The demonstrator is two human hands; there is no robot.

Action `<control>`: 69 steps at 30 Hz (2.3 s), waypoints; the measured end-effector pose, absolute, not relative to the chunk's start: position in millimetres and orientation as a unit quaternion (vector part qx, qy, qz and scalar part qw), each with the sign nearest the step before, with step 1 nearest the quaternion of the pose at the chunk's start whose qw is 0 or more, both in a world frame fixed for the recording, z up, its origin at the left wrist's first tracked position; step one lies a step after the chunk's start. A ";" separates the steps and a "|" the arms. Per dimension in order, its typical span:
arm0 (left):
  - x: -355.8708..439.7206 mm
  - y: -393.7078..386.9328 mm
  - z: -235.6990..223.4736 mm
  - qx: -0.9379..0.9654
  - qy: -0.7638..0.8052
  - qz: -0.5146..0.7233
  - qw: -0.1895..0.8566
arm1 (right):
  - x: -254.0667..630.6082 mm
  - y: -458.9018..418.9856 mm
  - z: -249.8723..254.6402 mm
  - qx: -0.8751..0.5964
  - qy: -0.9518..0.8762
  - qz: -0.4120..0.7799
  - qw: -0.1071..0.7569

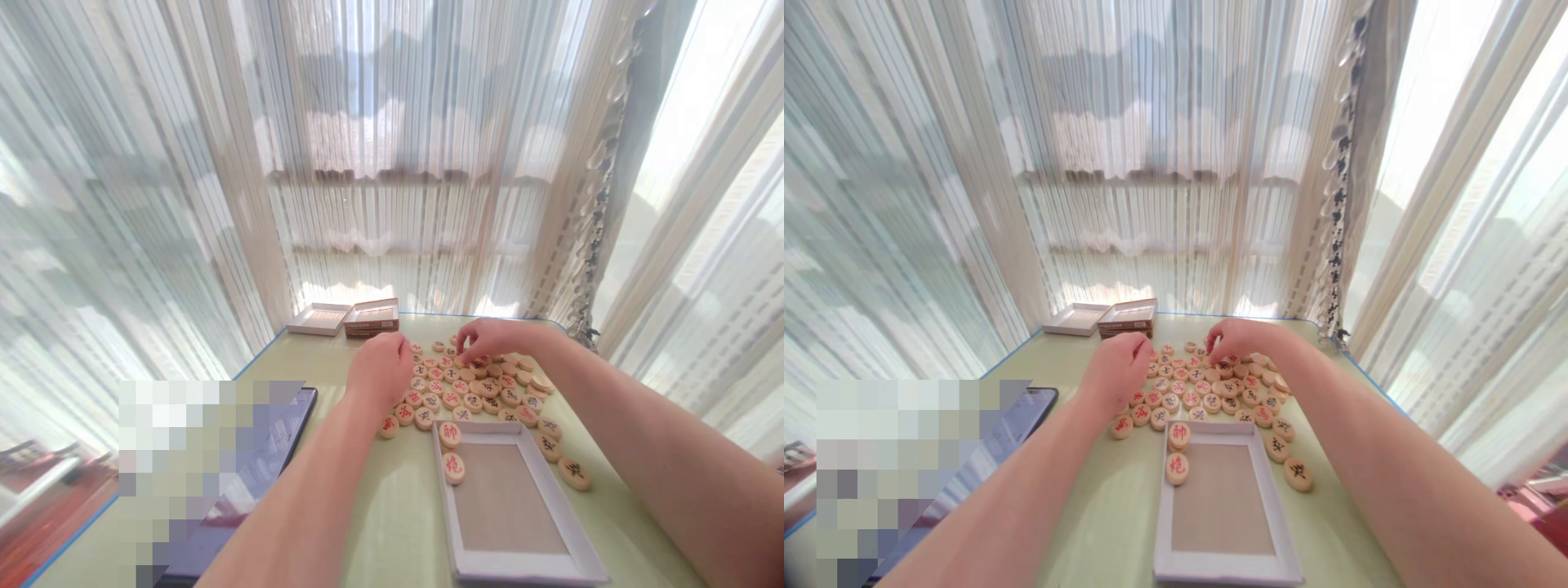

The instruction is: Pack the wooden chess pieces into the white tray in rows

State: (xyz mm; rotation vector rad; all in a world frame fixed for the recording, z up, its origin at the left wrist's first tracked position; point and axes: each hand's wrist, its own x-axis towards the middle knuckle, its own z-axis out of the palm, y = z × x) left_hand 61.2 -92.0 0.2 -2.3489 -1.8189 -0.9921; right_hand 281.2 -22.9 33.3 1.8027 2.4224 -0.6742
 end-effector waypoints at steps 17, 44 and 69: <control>61.7 -93.3 1.9 -0.750 -0.586 -0.306 0.004 | 279.8 -19.3 27.0 0.550 0.799 -0.241 0.024; 36.5 -96.4 17.4 -0.675 -0.711 -0.194 -0.043 | 210.5 -157.0 73.8 0.433 0.885 -0.122 -0.122; 53.9 -95.3 -10.9 -0.721 -0.618 -0.312 0.010 | 256.2 -172.2 10.1 0.434 0.890 -0.109 -0.092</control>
